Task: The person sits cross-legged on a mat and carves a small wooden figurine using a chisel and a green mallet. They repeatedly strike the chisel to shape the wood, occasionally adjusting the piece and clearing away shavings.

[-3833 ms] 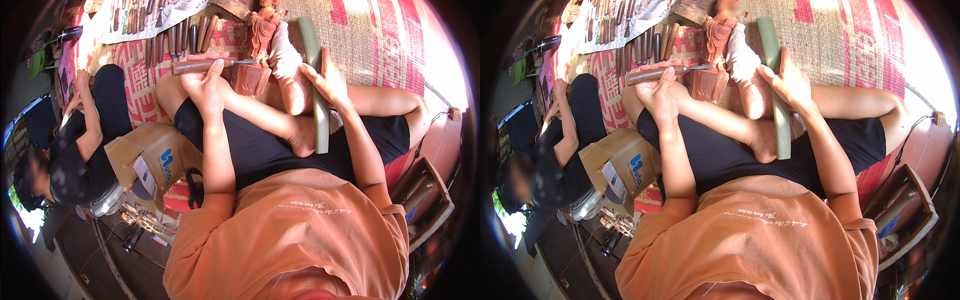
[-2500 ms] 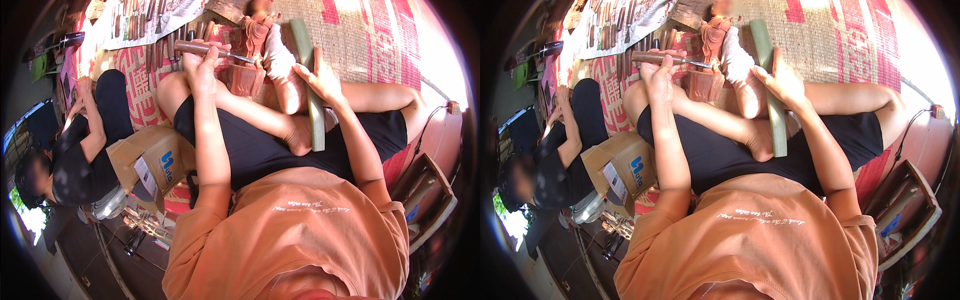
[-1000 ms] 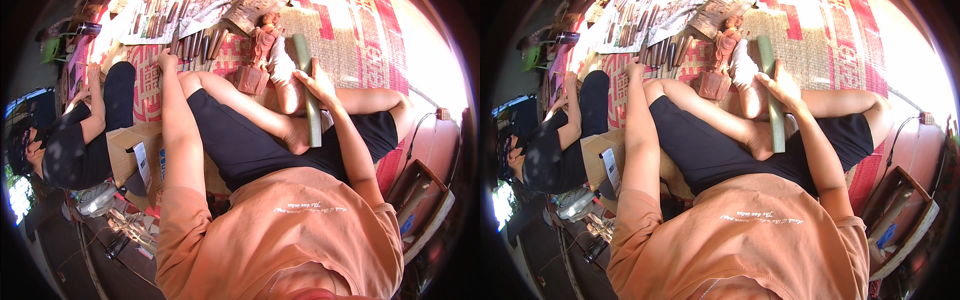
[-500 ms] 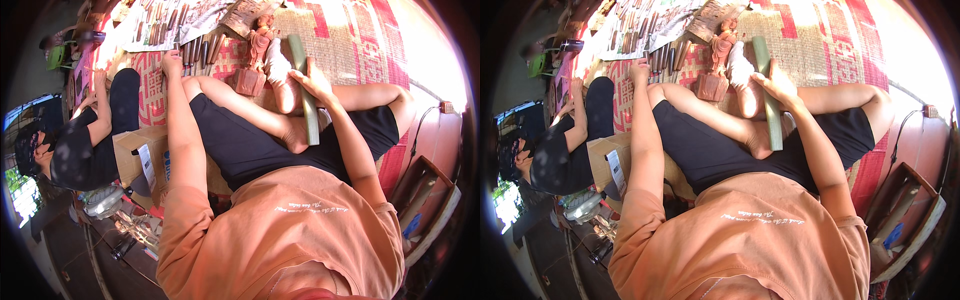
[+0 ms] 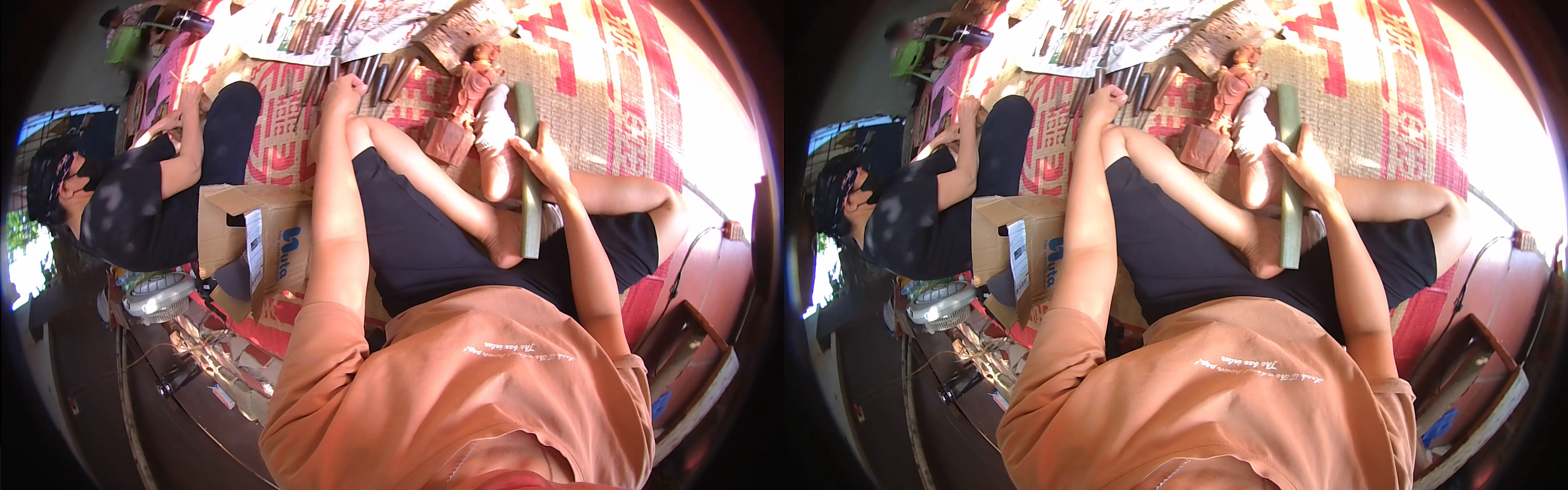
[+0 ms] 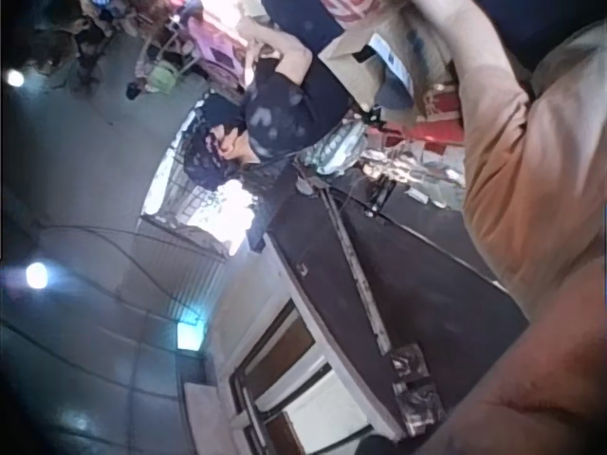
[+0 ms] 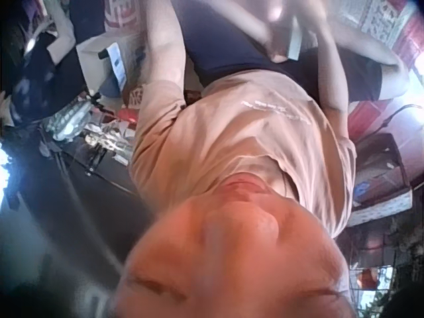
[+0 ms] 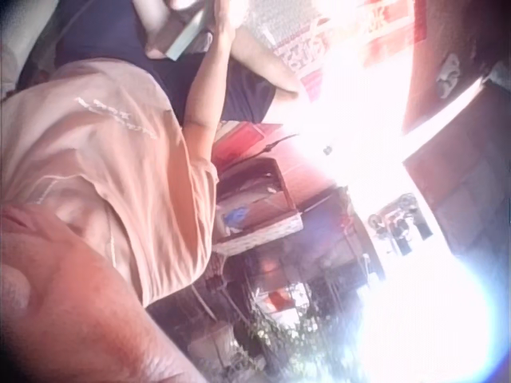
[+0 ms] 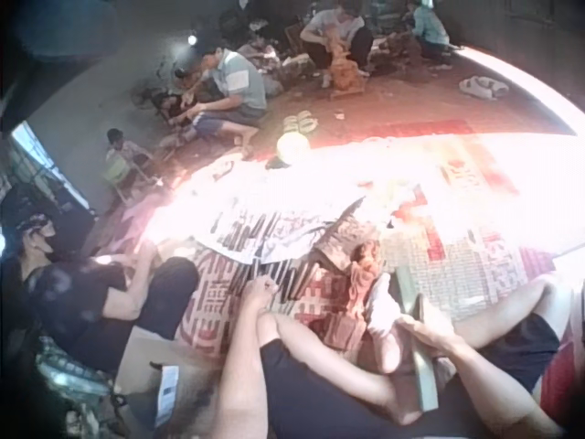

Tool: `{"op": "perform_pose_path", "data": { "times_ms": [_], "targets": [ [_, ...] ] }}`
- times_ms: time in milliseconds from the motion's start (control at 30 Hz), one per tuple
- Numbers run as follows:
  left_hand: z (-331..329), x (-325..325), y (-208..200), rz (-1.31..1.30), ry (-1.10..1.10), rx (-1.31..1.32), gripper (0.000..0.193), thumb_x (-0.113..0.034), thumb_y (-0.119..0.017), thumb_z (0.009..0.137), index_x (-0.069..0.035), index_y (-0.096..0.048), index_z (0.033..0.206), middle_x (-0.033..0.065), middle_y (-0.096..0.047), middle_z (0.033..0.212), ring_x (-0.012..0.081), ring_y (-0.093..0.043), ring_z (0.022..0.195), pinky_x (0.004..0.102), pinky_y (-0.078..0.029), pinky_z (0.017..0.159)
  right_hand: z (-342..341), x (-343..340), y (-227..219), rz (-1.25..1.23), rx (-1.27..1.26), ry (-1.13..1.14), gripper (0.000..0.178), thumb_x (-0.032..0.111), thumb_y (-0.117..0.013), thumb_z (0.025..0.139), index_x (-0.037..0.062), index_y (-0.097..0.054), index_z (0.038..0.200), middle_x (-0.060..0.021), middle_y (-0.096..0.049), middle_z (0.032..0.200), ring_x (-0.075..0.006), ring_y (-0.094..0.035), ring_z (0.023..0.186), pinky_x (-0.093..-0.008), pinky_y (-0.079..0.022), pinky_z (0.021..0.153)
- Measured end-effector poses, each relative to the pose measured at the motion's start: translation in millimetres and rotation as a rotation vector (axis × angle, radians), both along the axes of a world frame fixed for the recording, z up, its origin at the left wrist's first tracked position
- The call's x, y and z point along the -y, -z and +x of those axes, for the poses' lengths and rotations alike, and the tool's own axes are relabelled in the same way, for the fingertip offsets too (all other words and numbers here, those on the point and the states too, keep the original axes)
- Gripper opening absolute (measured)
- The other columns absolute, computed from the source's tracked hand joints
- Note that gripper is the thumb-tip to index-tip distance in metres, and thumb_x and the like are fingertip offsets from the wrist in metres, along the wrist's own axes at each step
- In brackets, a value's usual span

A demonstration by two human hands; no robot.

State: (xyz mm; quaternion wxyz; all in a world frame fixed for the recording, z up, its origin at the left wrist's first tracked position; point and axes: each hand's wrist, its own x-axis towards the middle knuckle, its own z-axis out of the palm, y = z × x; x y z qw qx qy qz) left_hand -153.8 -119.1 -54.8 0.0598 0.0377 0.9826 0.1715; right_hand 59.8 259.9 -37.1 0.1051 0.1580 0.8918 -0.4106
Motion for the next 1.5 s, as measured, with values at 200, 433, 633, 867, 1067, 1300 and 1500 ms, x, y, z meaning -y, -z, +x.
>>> {"op": "perform_pose_path", "data": {
  "times_ms": [200, 433, 633, 867, 1067, 1300, 1500],
  "targets": [
    [-6.3, 8.5, 3.2, 0.053, -0.049, -0.14, 0.01, -0.019, -0.07, 0.082, -0.011, -0.072, 0.087, 0.0121, -0.07, 0.081, 0.0256, -0.068, 0.078, 0.0368, -0.051, 0.073, 1.1, 3.5, 2.1, 0.032, -0.023, -0.004, 0.069, 0.048, -0.063, 0.085, -0.0017, -0.037, 0.126, -0.0331, -0.062, 0.099, -0.0443, -0.063, 0.092, -0.0454, -0.05, 0.079],
    [-3.2, -10.7, -5.5, 0.229, 0.111, 0.11, 0.009, -0.01, -0.075, 0.076, -0.008, -0.073, 0.085, 0.0061, -0.069, 0.071, 0.0153, -0.064, 0.067, 0.0304, -0.05, 0.066, 2.1, 4.6, -2.0, -0.004, -0.007, 0.028, 0.062, 0.043, -0.065, 0.085, 0.0016, -0.04, 0.123, -0.0302, -0.063, 0.096, -0.042, -0.065, 0.086, -0.0451, -0.051, 0.075],
    [-0.6, -16.0, -3.2, 0.093, 0.323, 0.174, 0.011, -0.017, -0.078, 0.072, -0.011, -0.072, 0.08, 0.0109, -0.068, 0.074, 0.0244, -0.066, 0.073, 0.0363, -0.051, 0.07, 2.3, 5.0, -1.2, -0.025, -0.033, 0.018, 0.063, 0.043, -0.065, 0.085, 0.0019, -0.039, 0.126, -0.0302, -0.063, 0.097, -0.0413, -0.065, 0.087, -0.0451, -0.051, 0.076],
    [-11.6, 8.8, -16.1, 0.296, -0.111, -0.312, 0.016, 0.004, -0.065, 0.072, -0.005, -0.069, 0.084, 0.0089, -0.068, 0.075, 0.0183, -0.065, 0.069, 0.0307, -0.051, 0.065, 1.7, 4.7, -4.5, -0.022, -0.009, 0.005, 0.066, 0.043, -0.064, 0.085, -0.0006, -0.038, 0.127, -0.0307, -0.063, 0.098, -0.0425, -0.064, 0.089, -0.0448, -0.05, 0.079],
    [-4.5, 61.4, -28.2, 0.077, -0.338, -0.116, 0.021, -0.013, -0.076, 0.074, -0.008, -0.068, 0.093, 0.0101, -0.07, 0.084, 0.0266, -0.067, 0.082, 0.0389, -0.051, 0.073, 0.2, 4.7, -5.4, -0.068, 0.022, 0.023, 0.062, 0.04, -0.064, 0.085, 0.0024, -0.039, 0.127, -0.0293, -0.063, 0.1, -0.0411, -0.064, 0.09, -0.0446, -0.05, 0.079],
    [-1.0, 67.1, -6.7, -0.017, -0.253, 0.192, 0.033, -0.021, -0.08, 0.071, -0.009, -0.067, 0.099, 0.0123, -0.07, 0.091, 0.0303, -0.066, 0.092, 0.0427, -0.051, 0.079, -1.1, 3.0, -1.3, -0.052, 0.048, 0.023, 0.065, 0.04, -0.065, 0.084, 0.0029, -0.038, 0.131, -0.029, -0.062, 0.103, -0.041, -0.064, 0.091, -0.0447, -0.05, 0.08],
    [-7.7, 61.8, -0.9, -0.16, -0.247, 0.212, 0.032, -0.016, -0.076, 0.073, -0.011, -0.061, 0.102, 0.0156, -0.066, 0.104, 0.0332, -0.063, 0.103, 0.0463, -0.048, 0.086, -0.5, 3.2, -2.4, -0.071, 0.013, 0.035, 0.062, 0.039, -0.064, 0.084, 0.0036, -0.038, 0.129, -0.0289, -0.062, 0.104, -0.0416, -0.063, 0.092, -0.045, -0.05, 0.081]
  ]
}}
